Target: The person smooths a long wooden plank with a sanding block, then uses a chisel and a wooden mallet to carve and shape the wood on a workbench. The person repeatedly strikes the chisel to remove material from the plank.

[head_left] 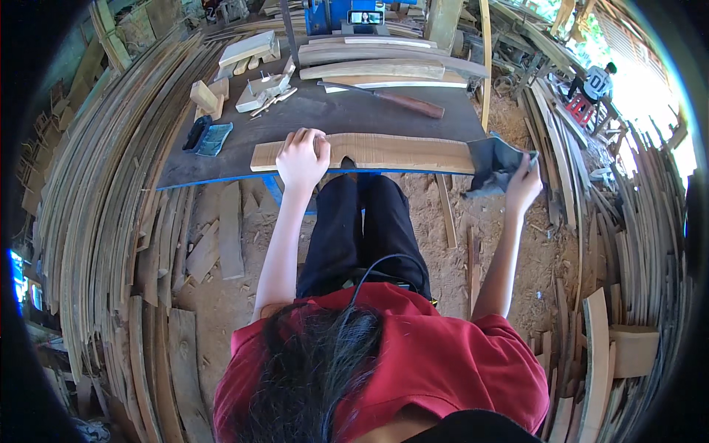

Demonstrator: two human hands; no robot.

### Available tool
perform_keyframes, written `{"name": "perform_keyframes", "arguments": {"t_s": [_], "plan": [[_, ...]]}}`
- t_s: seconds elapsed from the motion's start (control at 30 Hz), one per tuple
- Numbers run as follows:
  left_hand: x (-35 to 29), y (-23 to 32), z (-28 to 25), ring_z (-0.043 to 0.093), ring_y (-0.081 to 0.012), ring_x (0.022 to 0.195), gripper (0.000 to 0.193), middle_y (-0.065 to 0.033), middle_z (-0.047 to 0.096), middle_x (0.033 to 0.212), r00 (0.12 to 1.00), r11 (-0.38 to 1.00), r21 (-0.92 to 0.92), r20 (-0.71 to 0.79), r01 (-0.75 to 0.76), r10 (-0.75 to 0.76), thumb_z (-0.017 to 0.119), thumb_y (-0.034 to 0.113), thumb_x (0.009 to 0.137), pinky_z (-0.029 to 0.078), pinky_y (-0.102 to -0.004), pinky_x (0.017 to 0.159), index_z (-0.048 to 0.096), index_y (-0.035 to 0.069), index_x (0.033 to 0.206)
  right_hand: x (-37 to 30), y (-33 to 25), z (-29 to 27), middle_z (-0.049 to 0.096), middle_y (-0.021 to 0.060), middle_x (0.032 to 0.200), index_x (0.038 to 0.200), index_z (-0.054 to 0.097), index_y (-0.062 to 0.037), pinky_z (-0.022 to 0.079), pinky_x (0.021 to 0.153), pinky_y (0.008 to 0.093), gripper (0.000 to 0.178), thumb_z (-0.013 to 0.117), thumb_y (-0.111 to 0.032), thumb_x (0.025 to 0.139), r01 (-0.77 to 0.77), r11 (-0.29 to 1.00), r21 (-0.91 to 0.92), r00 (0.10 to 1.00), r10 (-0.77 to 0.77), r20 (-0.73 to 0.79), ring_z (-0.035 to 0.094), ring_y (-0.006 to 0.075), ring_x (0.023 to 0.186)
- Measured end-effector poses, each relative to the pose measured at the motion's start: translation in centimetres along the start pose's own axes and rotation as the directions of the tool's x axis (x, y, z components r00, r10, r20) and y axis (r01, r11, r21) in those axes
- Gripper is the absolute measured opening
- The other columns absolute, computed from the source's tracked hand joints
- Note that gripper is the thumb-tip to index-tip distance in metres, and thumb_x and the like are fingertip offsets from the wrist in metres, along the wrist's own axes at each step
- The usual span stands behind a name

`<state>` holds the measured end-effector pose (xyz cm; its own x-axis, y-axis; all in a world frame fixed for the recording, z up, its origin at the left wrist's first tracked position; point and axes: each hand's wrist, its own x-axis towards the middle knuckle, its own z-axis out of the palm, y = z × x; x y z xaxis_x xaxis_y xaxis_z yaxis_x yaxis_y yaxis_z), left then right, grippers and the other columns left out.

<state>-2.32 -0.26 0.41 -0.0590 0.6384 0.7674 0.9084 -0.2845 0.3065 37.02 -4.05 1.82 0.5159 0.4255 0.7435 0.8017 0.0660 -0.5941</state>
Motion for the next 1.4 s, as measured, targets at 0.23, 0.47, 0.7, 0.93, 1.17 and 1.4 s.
{"name": "perform_keyframes", "arguments": {"t_s": [0.23, 0.47, 0.7, 0.93, 1.17, 1.4], "plan": [[0.1, 0.1, -0.1, 0.061, -0.0211, 0.075, 0.011, 0.0005, 0.063, 0.079, 1.0, 1.0, -0.005, 0.007, -0.005, 0.005, 0.053, 0.018, 0.077, 0.05, -0.0358, 0.064, 0.064, 0.015, 0.078, -6.2, -7.8, 6.1, 0.061, 0.0156, 0.113, 0.109, 0.062, -0.0047, 0.036, 0.099, 0.0416, 0.046, 0.044, -0.042, 0.091, 0.484, 0.864, -0.141, 0.824, -0.395, 0.406, 0.054, 0.0293, 0.111], [0.0, -0.3, -0.1, 0.061, -0.0211, 0.076, 0.011, 0.0003, 0.063, 0.079, 1.0, 1.0, -0.014, 0.02, -0.007, 0.007, 0.053, 0.018, 0.077, 0.05, -0.0363, 0.065, 0.064, 0.016, 0.079, -4.2, -3.4, 3.3, 0.058, 0.0102, 0.12, 0.112, 0.062, -0.0088, 0.036, 0.098, 0.0388, 0.036, 0.046, -0.034, 0.091, 0.495, 0.862, -0.111, 0.816, -0.417, 0.399, 0.052, 0.0237, 0.114], [0.0, 0.2, 0.1, 0.061, -0.0211, 0.076, 0.01, 0.0004, 0.063, 0.079, 1.0, 1.0, -0.017, 0.027, 0.008, -0.008, 0.054, 0.018, 0.078, 0.05, -0.0365, 0.064, 0.064, 0.016, 0.078, -1.2, 2.6, 0.2, 0.056, 0.0142, 0.103, 0.112, 0.061, -0.0065, 0.04, 0.089, 0.0407, 0.029, 0.049, -0.021, 0.091, 0.272, 0.953, -0.135, 0.932, -0.226, 0.283, 0.052, 0.0315, 0.099], [0.0, -0.1, -0.3, 0.061, -0.0213, 0.075, 0.011, 0.0, 0.063, 0.078, 1.0, 1.0, 0.008, 0.02, 0.001, -0.001, 0.053, 0.017, 0.078, 0.05, -0.0368, 0.064, 0.065, 0.016, 0.078, -2.9, -8.7, 1.8, 0.057, 0.0138, 0.101, 0.111, 0.057, -0.0079, 0.043, 0.086, 0.0383, 0.028, 0.056, -0.006, 0.083, 0.15, 0.939, 0.308, 0.926, -0.243, 0.29, 0.055, 0.0303, 0.098], [0.2, 0.1, -0.1, 0.061, -0.022, 0.074, 0.013, -0.0009, 0.064, 0.079, 1.0, 1.0, -0.001, 0.018, 0.003, -0.003, 0.052, 0.017, 0.078, 0.05, -0.0369, 0.063, 0.065, 0.015, 0.077, -6.0, -14.6, 5.9, 0.057, 0.0157, 0.096, 0.106, 0.053, -0.0026, 0.047, 0.077, 0.037, 0.033, 0.067, -0.006, 0.076, 0.135, 0.761, 0.634, 0.843, -0.425, 0.331, 0.059, 0.0321, 0.087], [0.1, 0.0, -0.1, 0.061, -0.0222, 0.074, 0.012, -0.0009, 0.063, 0.078, 1.0, 1.0, 0.004, 0.005, 0.0, 0.0, 0.053, 0.018, 0.078, 0.05, -0.0372, 0.063, 0.064, 0.015, 0.077, -6.9, -11.3, 6.8, 0.058, 0.0141, 0.111, 0.106, 0.058, -0.009, 0.035, 0.097, 0.041, 0.035, 0.059, -0.036, 0.083, 0.463, 0.885, 0.044, 0.754, -0.419, 0.507, 0.05, 0.0321, 0.111]]}}
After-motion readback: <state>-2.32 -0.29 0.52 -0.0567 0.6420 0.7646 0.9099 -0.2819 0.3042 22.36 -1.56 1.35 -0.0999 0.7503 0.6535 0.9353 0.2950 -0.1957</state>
